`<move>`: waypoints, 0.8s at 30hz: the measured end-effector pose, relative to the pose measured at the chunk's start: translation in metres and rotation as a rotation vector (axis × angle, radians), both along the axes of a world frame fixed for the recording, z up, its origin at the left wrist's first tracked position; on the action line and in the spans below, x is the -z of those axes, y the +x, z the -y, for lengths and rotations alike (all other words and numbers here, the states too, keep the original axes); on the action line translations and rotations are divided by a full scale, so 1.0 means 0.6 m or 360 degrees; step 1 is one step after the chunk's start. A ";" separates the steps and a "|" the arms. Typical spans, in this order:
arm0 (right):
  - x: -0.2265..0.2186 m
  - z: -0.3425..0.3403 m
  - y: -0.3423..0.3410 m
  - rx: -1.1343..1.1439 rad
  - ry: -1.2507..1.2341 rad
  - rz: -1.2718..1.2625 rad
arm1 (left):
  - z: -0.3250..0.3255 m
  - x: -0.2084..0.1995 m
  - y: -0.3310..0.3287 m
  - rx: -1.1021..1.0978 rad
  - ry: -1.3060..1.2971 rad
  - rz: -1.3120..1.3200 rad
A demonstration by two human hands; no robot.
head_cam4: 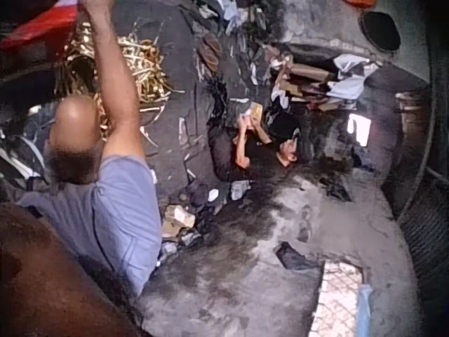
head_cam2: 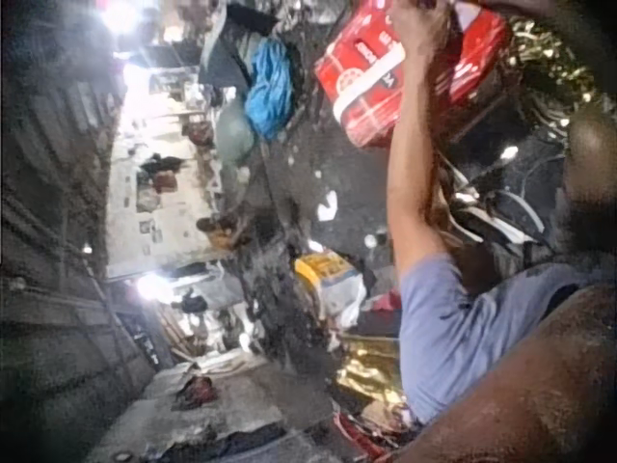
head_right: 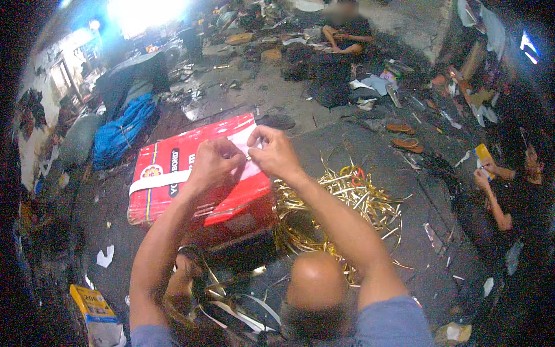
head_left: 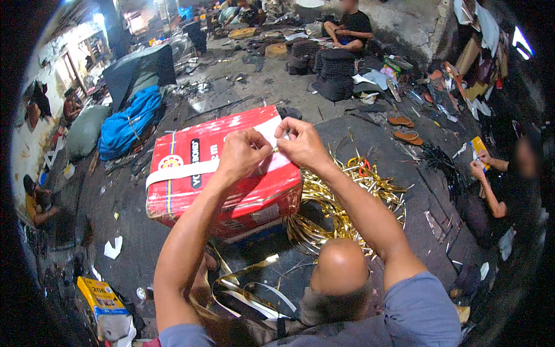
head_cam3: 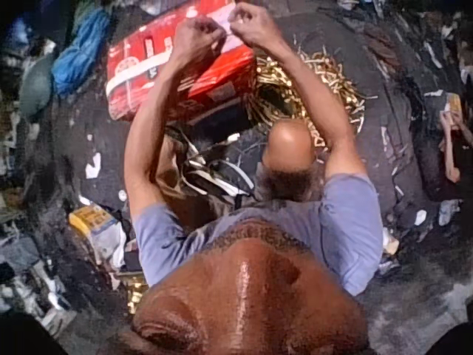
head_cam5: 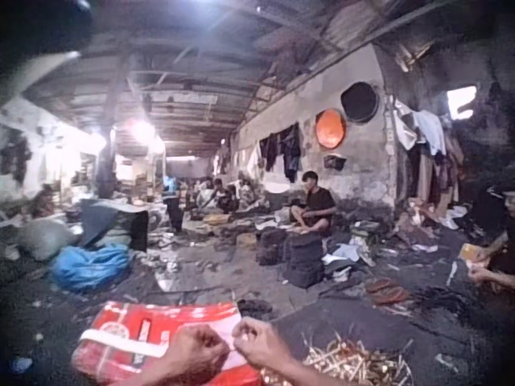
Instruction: The person sits on the floor and wraps a red cardboard box with white tape. They repeatedly pull tape from a roll, press it onto the box, and tear off strips by hand. The workspace is cluttered with gold ribbons and other materials.
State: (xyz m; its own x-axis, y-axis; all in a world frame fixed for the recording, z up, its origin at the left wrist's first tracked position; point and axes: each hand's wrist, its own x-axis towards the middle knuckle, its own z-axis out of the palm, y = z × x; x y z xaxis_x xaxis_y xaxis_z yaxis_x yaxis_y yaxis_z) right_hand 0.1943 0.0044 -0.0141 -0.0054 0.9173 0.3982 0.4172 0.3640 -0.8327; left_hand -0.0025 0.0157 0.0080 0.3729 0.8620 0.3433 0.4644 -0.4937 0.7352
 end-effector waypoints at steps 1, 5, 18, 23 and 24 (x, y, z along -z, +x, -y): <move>0.000 0.000 0.006 -0.0029 -0.0120 -0.0007 | -0.007 -0.010 0.000 0.0046 -0.0035 -0.0113; 0.017 0.008 0.002 0.0142 -0.0089 -0.0119 | -0.035 0.017 -0.016 0.0124 0.0146 -0.0038; 0.034 0.041 0.014 -0.0423 -0.0833 -0.1405 | -0.020 0.048 0.025 0.0170 0.0504 0.0144; 0.061 0.038 0.030 -0.0535 -0.0973 -0.1905 | -0.014 0.025 0.059 0.0198 0.0249 0.0390; 0.052 0.043 0.026 -0.0489 -0.0999 -0.1816 | -0.014 0.024 0.054 0.0193 0.0232 0.0411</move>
